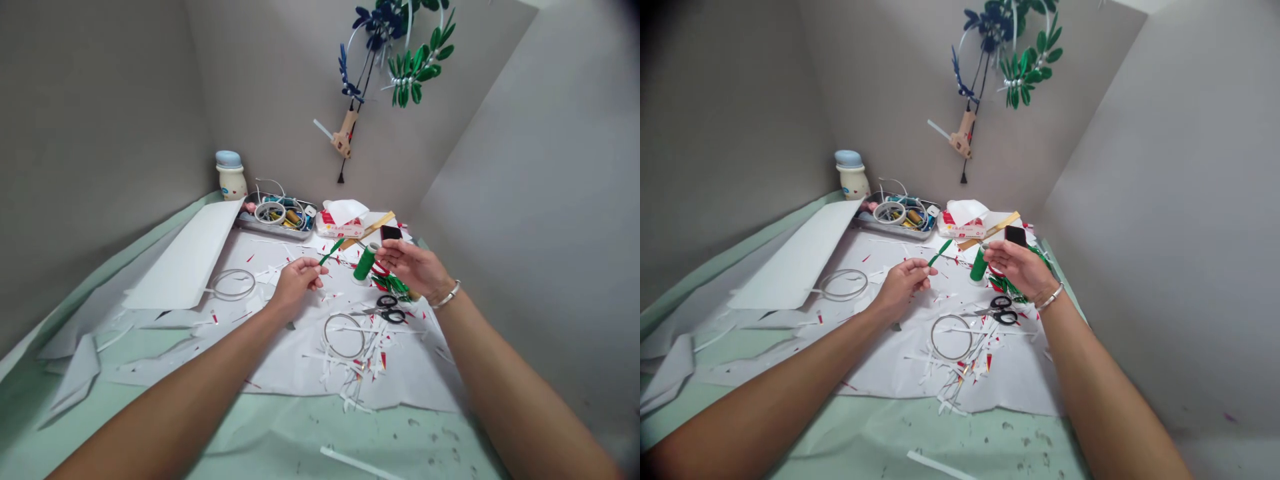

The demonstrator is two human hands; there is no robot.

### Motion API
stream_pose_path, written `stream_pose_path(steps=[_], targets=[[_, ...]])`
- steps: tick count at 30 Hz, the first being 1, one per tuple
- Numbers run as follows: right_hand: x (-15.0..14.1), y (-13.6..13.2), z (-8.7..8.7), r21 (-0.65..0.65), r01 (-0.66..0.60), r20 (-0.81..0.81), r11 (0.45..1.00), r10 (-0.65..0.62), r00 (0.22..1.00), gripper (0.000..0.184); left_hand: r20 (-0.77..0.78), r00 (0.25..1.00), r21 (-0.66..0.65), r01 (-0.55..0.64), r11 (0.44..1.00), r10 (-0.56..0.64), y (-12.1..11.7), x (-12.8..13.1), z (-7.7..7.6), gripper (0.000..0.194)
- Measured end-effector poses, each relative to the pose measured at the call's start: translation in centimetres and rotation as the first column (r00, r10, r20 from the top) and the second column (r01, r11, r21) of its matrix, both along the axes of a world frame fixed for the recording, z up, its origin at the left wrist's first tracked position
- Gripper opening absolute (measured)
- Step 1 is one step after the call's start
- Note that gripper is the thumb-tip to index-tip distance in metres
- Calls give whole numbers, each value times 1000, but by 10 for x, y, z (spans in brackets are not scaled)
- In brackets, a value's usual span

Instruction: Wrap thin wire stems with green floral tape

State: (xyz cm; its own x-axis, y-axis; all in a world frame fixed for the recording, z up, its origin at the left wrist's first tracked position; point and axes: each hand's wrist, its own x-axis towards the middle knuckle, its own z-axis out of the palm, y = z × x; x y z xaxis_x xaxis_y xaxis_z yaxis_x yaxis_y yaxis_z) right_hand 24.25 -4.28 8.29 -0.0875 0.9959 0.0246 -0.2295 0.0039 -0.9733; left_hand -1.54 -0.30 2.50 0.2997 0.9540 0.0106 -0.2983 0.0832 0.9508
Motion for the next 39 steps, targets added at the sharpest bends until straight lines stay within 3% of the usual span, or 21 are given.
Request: stream_pose_path(steps=[4,7,10,15,19,23,25,27,33,39], targets=[[-8,-5,-3,-50,-9,166,999,17,986,26,-14,999,15,33,999,-32,-3,3,1,23],[-35,-9,-13,36,32,294,999,-41,955,35,-26,998,29,50,998,-50,-6,5,2,22],[-70,-10,-28,130,16,311,991,-56,949,45,-53,997,31,53,998,-51,-8,6,2,21],[-101,-9,-52,189,-67,462,980,-29,887,38,-107,993,46,46,998,-40,-7,8,1,19],[-95,-11,-62,336,-22,742,941,-251,622,30,-208,978,57,41,997,-29,-6,10,-4,18],[-91,-14,-66,460,-92,849,883,-407,336,25,-333,943,161,40,986,16,-7,11,-11,16],[-93,-15,-67,479,-134,866,868,-442,235,24,-392,918,191,22,981,55,-6,10,-14,15],[-95,-16,-69,490,-170,868,855,-461,186,23,-432,897,232,11,973,93,-5,10,-16,14],[-94,-16,-77,553,-216,832,805,-520,191,22,-544,779,461,-32,887,311,-3,7,-14,13],[-89,-17,-79,587,-213,803,781,-528,277,21,-540,782,519,19,854,311,-6,7,-12,14]])
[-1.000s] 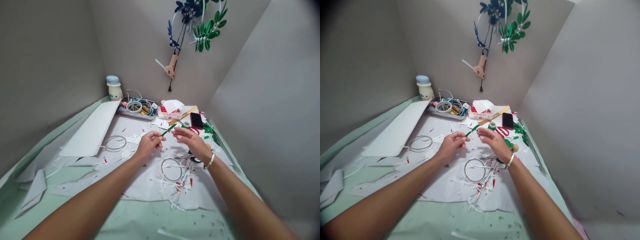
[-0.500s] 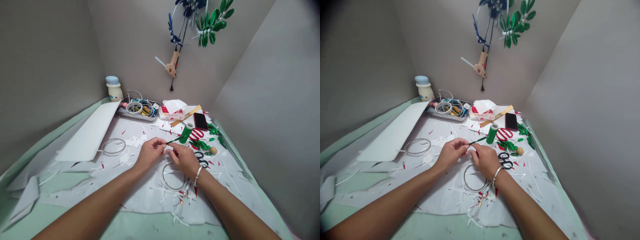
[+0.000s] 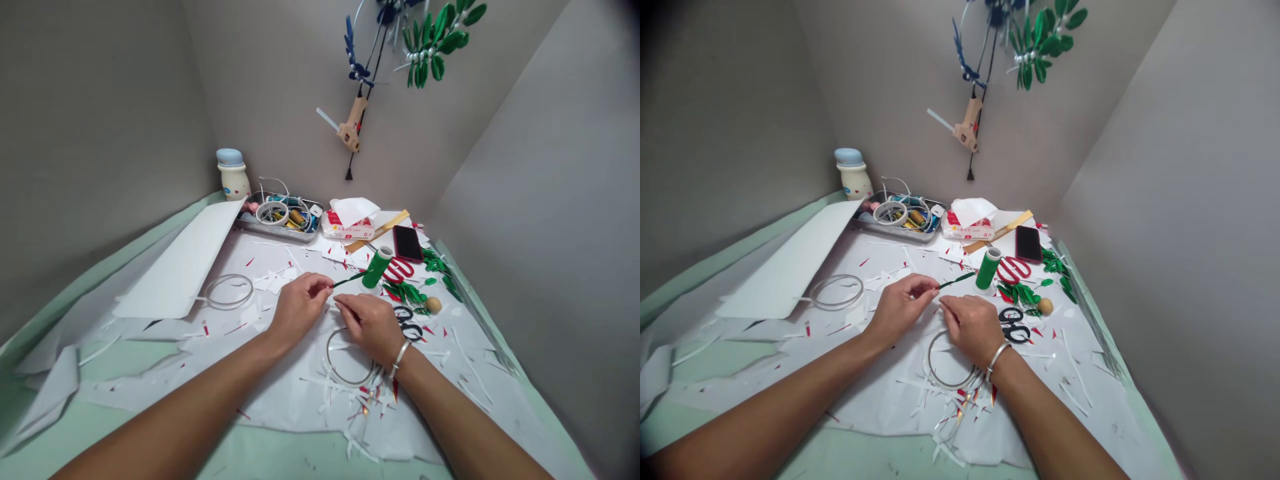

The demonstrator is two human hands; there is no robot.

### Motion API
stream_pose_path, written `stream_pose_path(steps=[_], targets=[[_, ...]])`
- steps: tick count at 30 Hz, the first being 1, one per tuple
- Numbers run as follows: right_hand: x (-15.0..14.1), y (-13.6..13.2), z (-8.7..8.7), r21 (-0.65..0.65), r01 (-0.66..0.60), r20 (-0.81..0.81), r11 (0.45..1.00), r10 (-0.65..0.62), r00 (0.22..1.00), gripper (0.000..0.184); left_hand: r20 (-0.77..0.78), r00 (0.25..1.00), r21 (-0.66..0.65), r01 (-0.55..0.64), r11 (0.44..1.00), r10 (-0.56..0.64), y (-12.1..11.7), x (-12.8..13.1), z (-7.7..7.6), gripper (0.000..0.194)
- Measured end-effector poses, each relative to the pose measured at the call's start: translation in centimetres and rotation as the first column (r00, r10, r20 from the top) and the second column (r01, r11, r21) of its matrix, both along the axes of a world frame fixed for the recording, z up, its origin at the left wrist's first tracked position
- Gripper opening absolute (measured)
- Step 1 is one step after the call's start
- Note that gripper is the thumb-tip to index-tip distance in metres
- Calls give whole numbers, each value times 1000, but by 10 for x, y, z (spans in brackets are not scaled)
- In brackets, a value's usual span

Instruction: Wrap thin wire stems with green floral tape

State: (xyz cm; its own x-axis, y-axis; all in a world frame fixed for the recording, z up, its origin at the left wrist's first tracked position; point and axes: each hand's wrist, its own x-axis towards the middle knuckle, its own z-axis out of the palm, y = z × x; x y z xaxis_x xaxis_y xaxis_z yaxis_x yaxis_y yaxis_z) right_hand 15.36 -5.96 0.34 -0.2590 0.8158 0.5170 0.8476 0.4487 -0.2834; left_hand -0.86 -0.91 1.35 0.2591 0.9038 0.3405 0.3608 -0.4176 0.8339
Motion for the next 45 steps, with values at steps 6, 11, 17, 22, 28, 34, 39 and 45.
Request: stream_pose_path(steps=[6,11,17,22,28,34,39,45], targets=[[2,-1,1,-54,-7,-46,999,5,999,21,-21,1000,-35,14,999,-15,-1,1,0,12],[5,-2,2,-36,-20,-38,999,18,999,21,-95,995,9,-23,1000,24,1,0,0,12],[11,-2,14,46,-66,15,997,66,998,16,-252,967,124,-7,992,39,1,-2,0,15],[14,-1,16,88,-106,-73,991,112,991,15,-345,937,203,9,979,63,-2,0,1,17],[17,0,14,19,-88,-193,996,90,977,17,-427,904,203,63,977,30,-5,1,0,20],[26,7,16,-13,-64,-321,998,57,946,18,-436,898,140,123,982,-50,-4,2,0,22],[28,9,15,-78,-85,-291,993,59,955,17,-402,915,171,53,984,21,-2,1,1,21],[25,6,14,-90,-147,-139,985,134,981,17,-398,912,184,-22,983,95,-1,-1,5,16]])
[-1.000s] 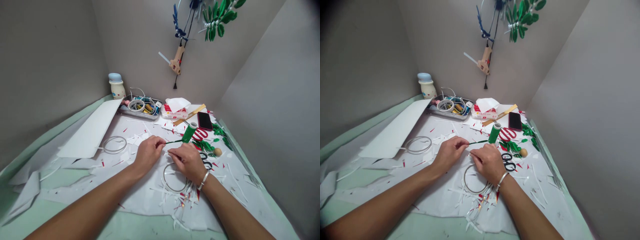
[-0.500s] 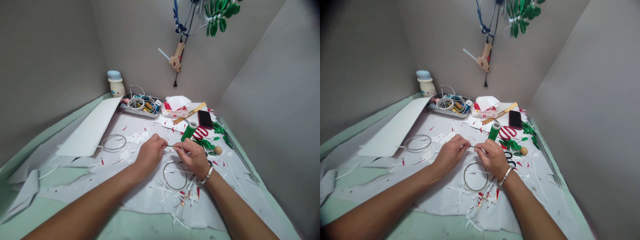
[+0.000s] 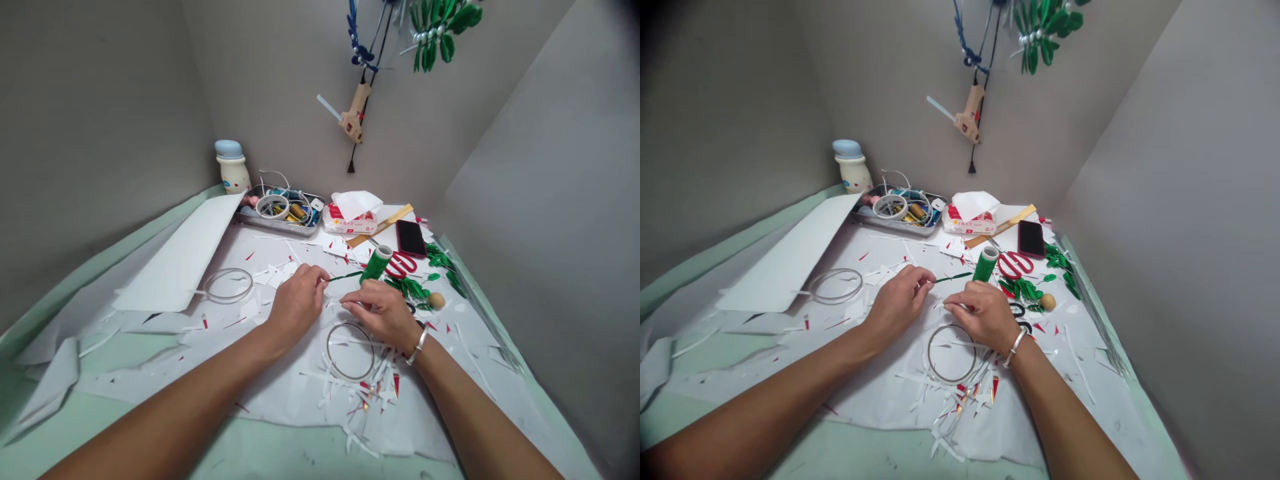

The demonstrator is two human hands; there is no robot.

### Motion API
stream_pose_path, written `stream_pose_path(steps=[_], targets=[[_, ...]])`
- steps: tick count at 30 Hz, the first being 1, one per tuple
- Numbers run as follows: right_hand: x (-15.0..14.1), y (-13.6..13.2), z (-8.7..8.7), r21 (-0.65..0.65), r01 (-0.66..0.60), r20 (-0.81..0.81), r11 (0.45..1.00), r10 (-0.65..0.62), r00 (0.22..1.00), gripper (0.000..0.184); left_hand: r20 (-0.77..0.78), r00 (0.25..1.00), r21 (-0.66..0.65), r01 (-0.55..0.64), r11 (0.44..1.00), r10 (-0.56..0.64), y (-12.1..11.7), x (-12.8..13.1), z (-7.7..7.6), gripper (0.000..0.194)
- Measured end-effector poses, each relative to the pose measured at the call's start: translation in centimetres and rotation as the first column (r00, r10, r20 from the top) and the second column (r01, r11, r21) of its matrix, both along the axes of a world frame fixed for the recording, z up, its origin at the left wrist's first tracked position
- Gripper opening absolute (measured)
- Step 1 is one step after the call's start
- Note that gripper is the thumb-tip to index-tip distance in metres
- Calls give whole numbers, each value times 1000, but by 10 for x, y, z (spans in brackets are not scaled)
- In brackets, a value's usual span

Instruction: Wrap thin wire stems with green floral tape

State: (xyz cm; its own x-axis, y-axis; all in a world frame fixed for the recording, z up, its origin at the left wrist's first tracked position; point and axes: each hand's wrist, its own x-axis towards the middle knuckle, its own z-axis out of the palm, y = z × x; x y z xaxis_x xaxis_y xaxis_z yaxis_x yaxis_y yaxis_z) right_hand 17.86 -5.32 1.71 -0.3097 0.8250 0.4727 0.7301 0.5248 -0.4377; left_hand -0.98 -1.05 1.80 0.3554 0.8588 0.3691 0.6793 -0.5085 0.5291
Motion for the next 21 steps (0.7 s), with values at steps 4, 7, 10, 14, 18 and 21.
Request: stream_pose_path(steps=[4,7,10,14,18,21], targets=[[0,0,0,33,-31,67,999,29,997,16,10,1000,-10,2,1000,-2,0,0,0,13],[-1,-1,0,41,-38,99,998,34,994,16,63,998,-48,10,999,-7,1,1,0,12],[-2,-2,-2,42,-33,118,999,28,993,17,116,993,-134,7,991,9,3,1,1,10],[-3,-2,-4,47,-20,143,999,13,990,17,157,987,-212,-6,977,40,5,2,2,10],[-3,-4,-4,82,-18,156,996,5,988,17,109,994,-171,9,985,10,5,1,0,11],[-3,-6,-2,90,-23,167,996,7,986,17,4,999,-112,47,993,-47,2,0,-4,15]])
